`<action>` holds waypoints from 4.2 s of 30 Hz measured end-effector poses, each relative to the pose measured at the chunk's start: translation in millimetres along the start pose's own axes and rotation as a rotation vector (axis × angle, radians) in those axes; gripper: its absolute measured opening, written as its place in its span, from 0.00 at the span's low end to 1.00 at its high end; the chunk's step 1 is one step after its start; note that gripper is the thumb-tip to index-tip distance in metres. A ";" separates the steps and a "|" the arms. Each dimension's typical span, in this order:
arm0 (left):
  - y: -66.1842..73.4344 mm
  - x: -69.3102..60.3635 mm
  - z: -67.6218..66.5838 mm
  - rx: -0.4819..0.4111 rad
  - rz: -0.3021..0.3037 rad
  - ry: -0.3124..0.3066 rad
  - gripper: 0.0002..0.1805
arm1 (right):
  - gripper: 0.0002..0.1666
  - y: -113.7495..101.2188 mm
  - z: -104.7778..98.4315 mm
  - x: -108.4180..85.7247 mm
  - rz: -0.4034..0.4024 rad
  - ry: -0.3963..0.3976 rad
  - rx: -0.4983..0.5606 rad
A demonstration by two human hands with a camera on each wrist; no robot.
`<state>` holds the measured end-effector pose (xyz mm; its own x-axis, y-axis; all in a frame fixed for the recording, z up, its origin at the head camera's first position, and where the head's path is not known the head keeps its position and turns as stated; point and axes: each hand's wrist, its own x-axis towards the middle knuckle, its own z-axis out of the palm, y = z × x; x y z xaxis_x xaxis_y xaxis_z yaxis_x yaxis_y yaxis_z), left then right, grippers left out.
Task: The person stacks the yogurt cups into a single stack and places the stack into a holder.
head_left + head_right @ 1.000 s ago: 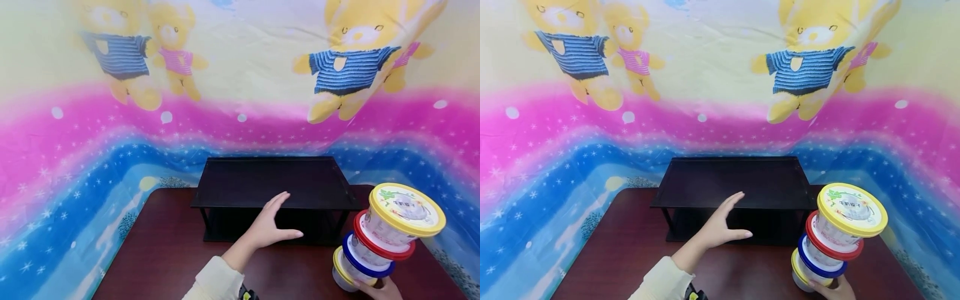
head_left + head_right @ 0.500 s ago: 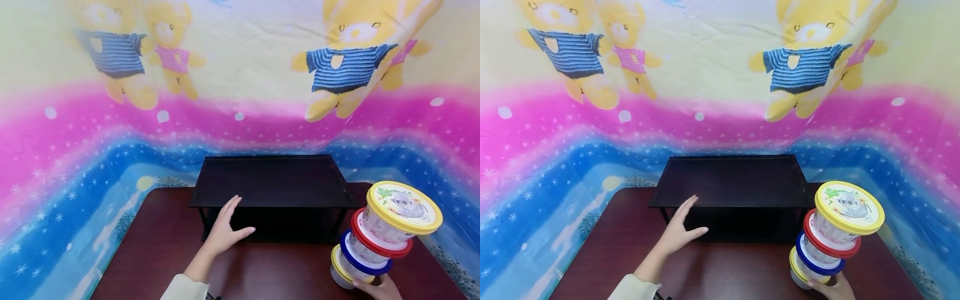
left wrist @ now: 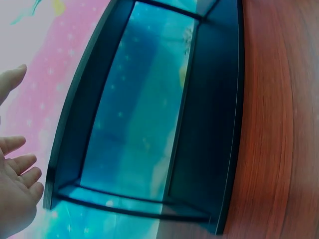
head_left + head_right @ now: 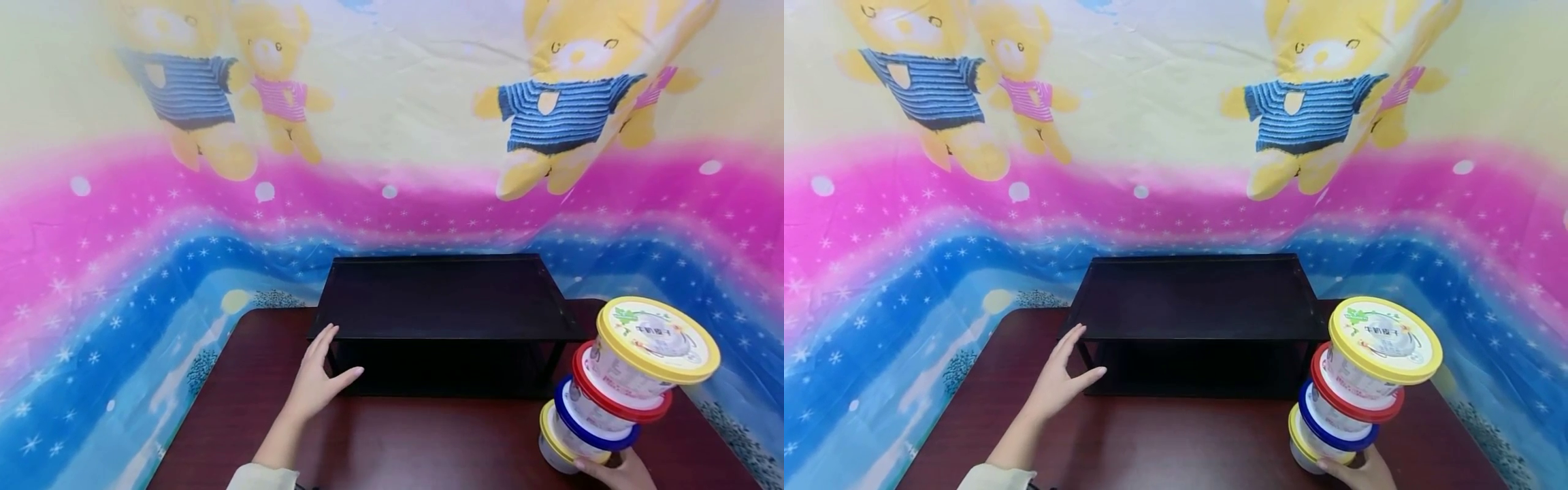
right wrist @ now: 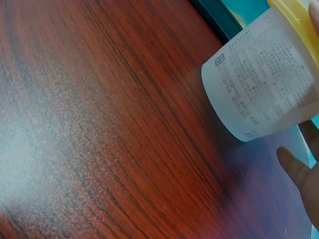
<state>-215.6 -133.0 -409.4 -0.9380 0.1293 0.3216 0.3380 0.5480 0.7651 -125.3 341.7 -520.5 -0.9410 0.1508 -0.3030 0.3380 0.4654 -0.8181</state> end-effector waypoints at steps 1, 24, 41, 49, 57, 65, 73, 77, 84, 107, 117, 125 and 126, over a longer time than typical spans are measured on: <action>-2.6 0.2 -2.1 0.008 -0.005 0.004 0.45 | 0.50 -0.3 0.3 -0.5 0.000 0.002 0.002; -37.7 18.4 -22.3 -0.051 -0.250 -0.002 0.46 | 0.54 -3.7 4.5 -4.6 0.035 0.014 0.014; -41.5 27.2 -23.0 -0.124 -0.344 -0.022 0.46 | 0.55 -2.4 8.5 -6.9 0.018 0.033 0.042; -44.1 31.3 -22.1 -0.134 -0.367 -0.042 0.45 | 0.55 -4.3 9.7 -7.6 0.003 0.056 0.036; -46.9 34.3 -20.5 -0.162 -0.392 -0.047 0.46 | 0.56 -8.9 12.8 -7.8 0.020 0.080 0.081; -48.8 35.2 -18.1 -0.194 -0.384 -0.019 0.44 | 0.58 -9.0 14.6 -10.3 0.046 0.106 0.077; -48.2 35.9 -17.6 -0.177 -0.363 0.007 0.41 | 0.60 -8.5 17.2 -10.7 0.083 0.116 0.087; -48.1 35.7 -16.8 -0.192 -0.369 0.014 0.41 | 0.60 -8.0 17.5 -10.6 0.088 0.120 0.082; -46.5 35.6 -15.4 -0.225 -0.375 0.030 0.41 | 0.58 -6.1 17.2 -11.0 0.060 0.131 0.061; -49.2 38.5 -13.6 -0.242 -0.382 0.042 0.39 | 0.54 -11.2 24.6 -13.2 0.014 0.185 0.065; -48.0 38.7 -15.3 -0.242 -0.384 0.055 0.39 | 0.54 -15.1 28.2 -13.8 0.023 0.205 0.109; -48.7 40.9 -14.4 -0.253 -0.377 0.058 0.39 | 0.51 -23.7 29.4 -17.7 -0.016 0.246 0.052; -48.8 41.0 -14.4 -0.254 -0.376 0.059 0.39 | 0.51 -25.5 28.5 -18.2 -0.018 0.245 0.038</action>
<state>-269.4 -166.4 -425.6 -0.9956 -0.0912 0.0213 -0.0098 0.3272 0.9449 -116.3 302.3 -508.1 -0.9212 0.3525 -0.1645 0.3176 0.4373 -0.8413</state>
